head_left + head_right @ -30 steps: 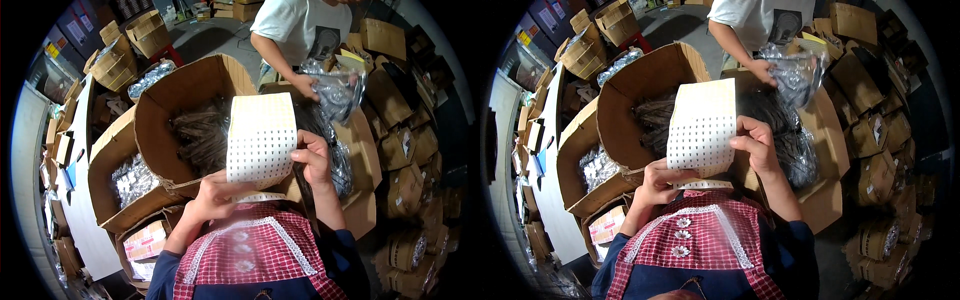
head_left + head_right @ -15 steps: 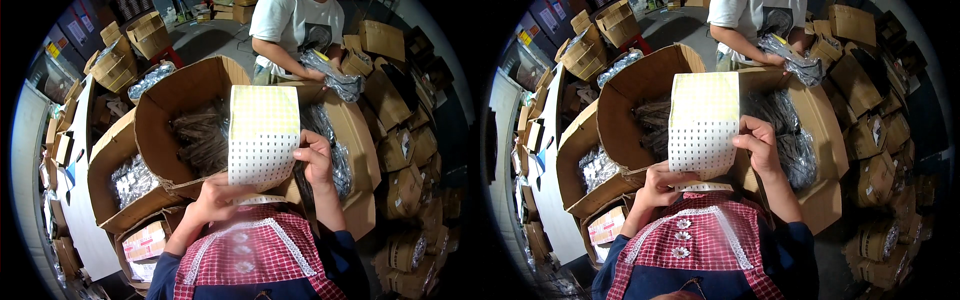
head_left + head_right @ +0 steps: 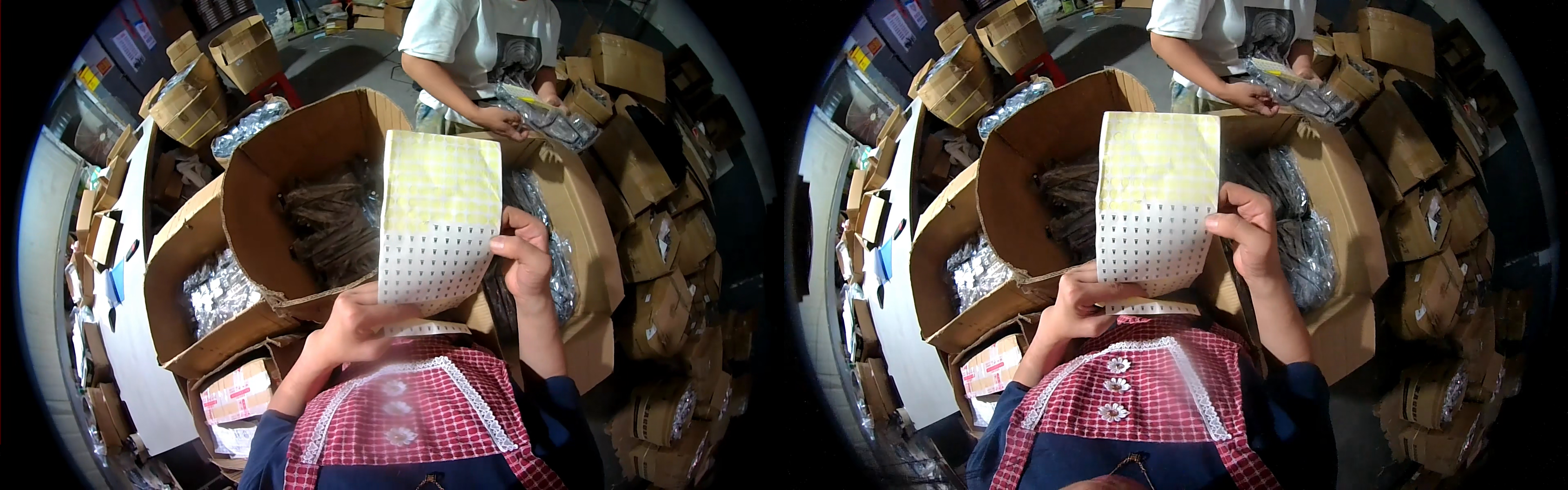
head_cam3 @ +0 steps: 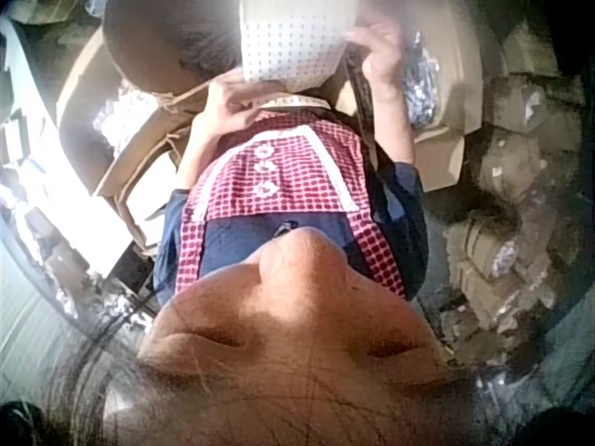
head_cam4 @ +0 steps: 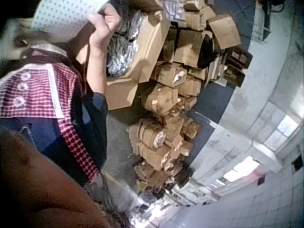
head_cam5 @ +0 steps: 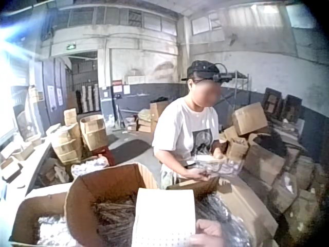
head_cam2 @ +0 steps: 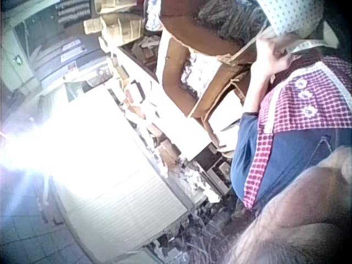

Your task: The person takes plastic bags containing black hardware parts out of cardboard boxes and applies small white adhesive labels from a sheet to the items.

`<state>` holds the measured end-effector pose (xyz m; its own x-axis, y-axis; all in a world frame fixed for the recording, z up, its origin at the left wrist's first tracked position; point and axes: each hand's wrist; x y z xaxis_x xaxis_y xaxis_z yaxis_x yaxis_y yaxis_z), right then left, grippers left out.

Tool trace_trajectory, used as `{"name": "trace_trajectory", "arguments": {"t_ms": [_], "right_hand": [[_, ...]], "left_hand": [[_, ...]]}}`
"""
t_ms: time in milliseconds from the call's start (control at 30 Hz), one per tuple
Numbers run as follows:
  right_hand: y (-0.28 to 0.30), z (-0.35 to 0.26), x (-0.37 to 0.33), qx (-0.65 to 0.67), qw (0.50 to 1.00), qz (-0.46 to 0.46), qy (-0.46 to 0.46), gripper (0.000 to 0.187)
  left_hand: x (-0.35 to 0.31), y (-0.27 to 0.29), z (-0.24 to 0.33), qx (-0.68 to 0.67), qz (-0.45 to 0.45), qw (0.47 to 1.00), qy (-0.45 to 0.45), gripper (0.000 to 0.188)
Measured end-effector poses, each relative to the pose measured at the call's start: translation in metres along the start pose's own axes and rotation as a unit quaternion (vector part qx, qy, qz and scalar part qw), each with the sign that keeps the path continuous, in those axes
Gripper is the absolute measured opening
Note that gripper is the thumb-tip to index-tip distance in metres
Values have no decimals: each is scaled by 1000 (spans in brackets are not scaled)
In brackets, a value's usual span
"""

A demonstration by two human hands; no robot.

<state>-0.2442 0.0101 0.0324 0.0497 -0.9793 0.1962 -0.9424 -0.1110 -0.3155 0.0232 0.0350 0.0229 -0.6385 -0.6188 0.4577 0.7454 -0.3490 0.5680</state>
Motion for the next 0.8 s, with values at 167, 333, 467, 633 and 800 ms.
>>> {"name": "trace_trajectory", "arguments": {"t_ms": [167,333,467,633,800], "right_hand": [[-1,-3,2,-1,1000,12,19,12],[3,4,1,-4,1000,24,18,14],[-1,3,2,-16,999,26,35,14],[2,14,4,1,999,32,19,12],[10,21,2,30,998,51,-12,6]], "left_hand": [[-1,-2,-1,-12,-18,1000,6,37],[-2,-6,0,-20,12,1000,12,46],[-3,-4,-1,-23,1,1000,18,47],[-4,-3,1,8,-22,1000,11,36],[-2,-3,5,2,-22,1000,20,36]]}}
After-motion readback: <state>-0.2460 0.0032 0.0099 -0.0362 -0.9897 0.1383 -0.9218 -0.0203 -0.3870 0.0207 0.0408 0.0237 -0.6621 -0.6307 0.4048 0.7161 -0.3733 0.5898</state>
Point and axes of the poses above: each hand's wrist, its own x-axis towards the middle knuckle, its own y-axis out of the back of the hand, z = x × y, and after that the axes turned 1 degree about x, right-handed
